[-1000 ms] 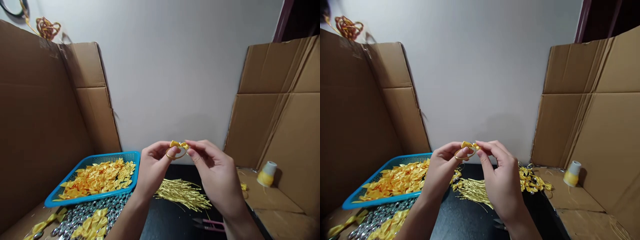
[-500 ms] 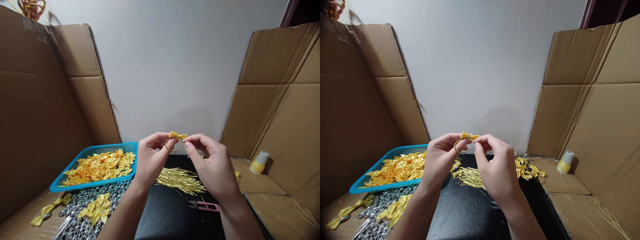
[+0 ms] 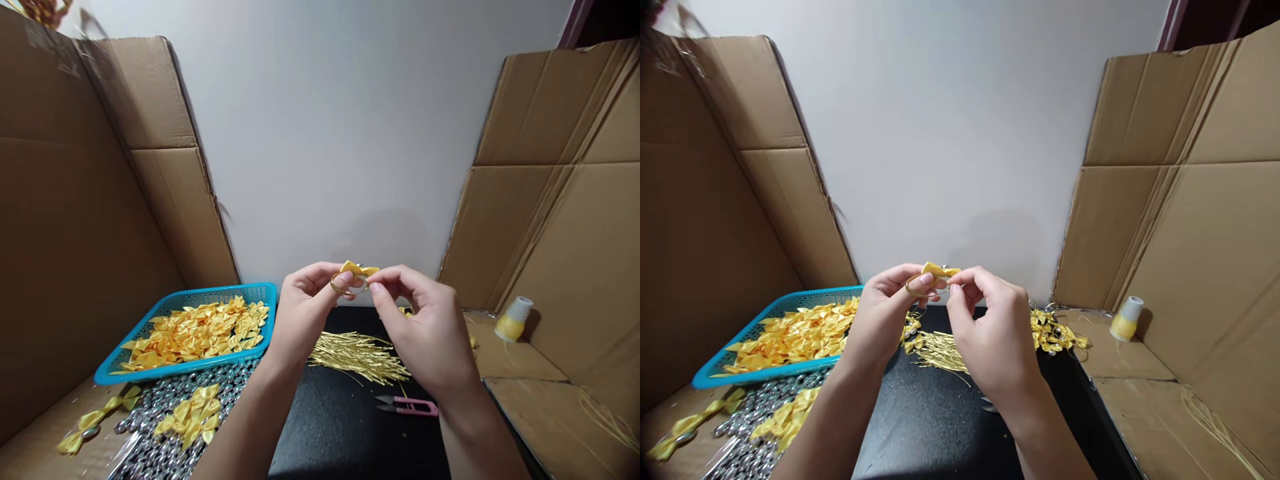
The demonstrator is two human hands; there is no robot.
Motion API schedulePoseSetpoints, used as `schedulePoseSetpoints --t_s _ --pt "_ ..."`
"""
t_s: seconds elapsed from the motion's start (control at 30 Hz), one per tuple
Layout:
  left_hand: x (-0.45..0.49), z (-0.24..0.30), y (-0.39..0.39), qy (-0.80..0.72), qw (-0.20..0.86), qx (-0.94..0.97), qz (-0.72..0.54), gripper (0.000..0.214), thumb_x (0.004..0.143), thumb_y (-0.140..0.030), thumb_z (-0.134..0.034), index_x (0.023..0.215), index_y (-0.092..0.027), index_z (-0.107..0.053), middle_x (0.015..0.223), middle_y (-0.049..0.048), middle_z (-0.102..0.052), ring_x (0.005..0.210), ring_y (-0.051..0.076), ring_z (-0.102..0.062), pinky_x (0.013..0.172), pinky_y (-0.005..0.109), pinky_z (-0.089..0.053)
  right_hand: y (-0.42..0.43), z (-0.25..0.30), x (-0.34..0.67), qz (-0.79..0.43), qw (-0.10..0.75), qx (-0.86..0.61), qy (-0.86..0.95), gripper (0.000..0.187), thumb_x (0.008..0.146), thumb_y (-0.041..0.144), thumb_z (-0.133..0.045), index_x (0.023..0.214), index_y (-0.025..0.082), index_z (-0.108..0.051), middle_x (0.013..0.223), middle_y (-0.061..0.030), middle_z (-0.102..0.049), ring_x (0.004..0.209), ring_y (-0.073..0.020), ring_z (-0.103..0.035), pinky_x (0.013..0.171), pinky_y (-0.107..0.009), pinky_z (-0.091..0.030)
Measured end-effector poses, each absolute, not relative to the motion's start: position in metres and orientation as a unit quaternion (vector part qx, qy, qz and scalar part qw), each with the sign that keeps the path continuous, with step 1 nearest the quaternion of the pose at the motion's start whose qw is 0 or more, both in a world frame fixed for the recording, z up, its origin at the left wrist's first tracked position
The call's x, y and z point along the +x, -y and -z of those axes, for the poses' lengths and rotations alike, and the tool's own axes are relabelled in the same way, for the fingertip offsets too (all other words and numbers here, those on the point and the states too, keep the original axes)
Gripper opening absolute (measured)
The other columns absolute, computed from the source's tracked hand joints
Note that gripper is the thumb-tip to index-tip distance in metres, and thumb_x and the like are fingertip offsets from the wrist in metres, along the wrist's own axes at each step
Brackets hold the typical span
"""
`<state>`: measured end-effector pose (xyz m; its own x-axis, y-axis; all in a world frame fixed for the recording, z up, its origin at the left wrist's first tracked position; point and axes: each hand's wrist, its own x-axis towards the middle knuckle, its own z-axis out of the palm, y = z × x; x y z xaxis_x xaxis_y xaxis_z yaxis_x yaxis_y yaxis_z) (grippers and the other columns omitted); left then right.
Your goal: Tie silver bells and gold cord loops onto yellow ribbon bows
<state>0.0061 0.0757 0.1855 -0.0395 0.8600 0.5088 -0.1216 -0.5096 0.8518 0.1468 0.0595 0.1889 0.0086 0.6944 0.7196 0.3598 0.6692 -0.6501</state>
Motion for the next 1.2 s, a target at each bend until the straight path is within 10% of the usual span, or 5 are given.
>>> schedulePoseSetpoints --t_s 1.2 --pt "0.013 -0.184 -0.073 -0.343 0.311 0.553 -0.693 0.015 0.079 -0.026 -0.071 0.075 -0.020 -0.058 0.075 0.0021 -0.076 0.066 0.014 -0.072 0.057 0.023 -0.053 -0.060 -0.191 0.161 -0.166 0.598 -0.355 0.699 0.012 0.092 0.026 -0.054 0.083 0.021 -0.061 0.090 -0.0022 -0.066 0.086 -0.0154 -0.063 0.076 -0.028 -0.050"
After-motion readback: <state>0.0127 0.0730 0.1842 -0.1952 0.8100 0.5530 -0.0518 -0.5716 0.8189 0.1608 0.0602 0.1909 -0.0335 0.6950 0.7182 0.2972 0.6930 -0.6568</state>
